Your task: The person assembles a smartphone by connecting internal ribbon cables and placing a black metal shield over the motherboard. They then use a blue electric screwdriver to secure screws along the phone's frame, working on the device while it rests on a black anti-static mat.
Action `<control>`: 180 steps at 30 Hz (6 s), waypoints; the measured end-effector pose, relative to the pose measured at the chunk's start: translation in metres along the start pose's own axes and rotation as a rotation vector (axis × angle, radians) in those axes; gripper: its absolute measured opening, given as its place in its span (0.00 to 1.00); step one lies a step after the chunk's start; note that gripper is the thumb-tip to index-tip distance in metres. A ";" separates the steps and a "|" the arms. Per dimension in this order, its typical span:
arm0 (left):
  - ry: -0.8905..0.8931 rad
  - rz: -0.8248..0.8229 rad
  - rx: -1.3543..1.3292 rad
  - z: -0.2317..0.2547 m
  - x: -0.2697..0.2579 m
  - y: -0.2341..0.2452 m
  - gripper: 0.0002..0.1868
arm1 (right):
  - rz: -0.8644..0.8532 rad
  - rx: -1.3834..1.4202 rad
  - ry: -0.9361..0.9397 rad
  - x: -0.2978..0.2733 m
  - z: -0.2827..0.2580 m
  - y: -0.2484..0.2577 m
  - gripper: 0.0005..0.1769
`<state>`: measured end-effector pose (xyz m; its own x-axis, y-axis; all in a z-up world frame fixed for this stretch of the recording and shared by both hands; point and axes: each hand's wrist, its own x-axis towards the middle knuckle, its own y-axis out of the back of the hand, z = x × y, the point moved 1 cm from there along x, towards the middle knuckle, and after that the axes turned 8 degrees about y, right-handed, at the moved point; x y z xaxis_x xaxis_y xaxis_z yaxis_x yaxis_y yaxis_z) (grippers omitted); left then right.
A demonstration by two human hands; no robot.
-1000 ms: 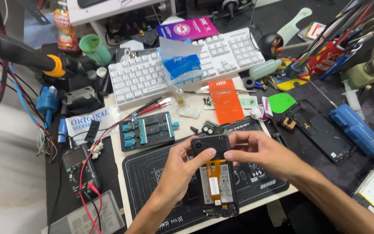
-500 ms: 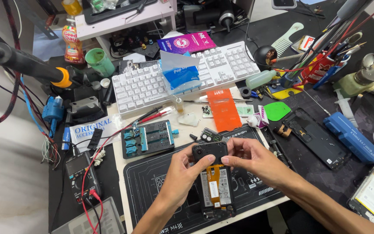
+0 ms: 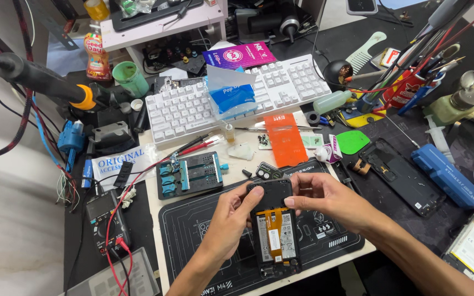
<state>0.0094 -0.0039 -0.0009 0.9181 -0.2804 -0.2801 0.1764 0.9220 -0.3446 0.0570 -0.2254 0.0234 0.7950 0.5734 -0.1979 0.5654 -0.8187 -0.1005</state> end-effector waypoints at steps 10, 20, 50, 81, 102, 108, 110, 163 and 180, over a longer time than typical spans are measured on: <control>-0.007 0.030 0.018 0.005 -0.002 -0.003 0.17 | 0.049 0.008 0.042 0.001 -0.012 -0.003 0.23; 0.013 0.080 0.043 0.003 0.000 0.002 0.18 | 0.525 0.224 0.256 0.007 -0.006 0.060 0.14; 0.196 -0.265 -0.283 -0.006 0.006 0.003 0.32 | 0.089 0.129 0.055 -0.010 -0.012 0.002 0.13; 0.061 -0.363 -0.218 0.037 0.018 0.002 0.65 | 0.220 0.144 0.091 0.003 -0.010 0.082 0.12; 0.049 -0.158 0.208 0.013 0.066 -0.026 0.12 | 0.099 -0.106 0.095 0.006 -0.021 0.056 0.18; 0.062 -0.127 0.232 0.011 0.079 0.001 0.12 | 0.371 -0.424 0.228 -0.014 -0.061 0.078 0.10; 0.080 -0.138 0.225 0.015 0.080 0.011 0.11 | 0.427 -0.478 0.286 -0.023 -0.067 0.093 0.09; 0.185 -0.335 0.338 0.014 0.114 -0.065 0.09 | 0.672 -0.899 0.460 -0.097 -0.021 0.130 0.14; 0.164 -0.157 0.342 0.004 0.100 -0.078 0.29 | 0.773 -0.792 0.481 -0.131 -0.022 0.168 0.27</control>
<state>0.0886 -0.1029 0.0020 0.8068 -0.4383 -0.3962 0.4433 0.8924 -0.0846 0.0525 -0.4370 0.0541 0.8882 0.0320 0.4584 -0.2518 -0.8005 0.5438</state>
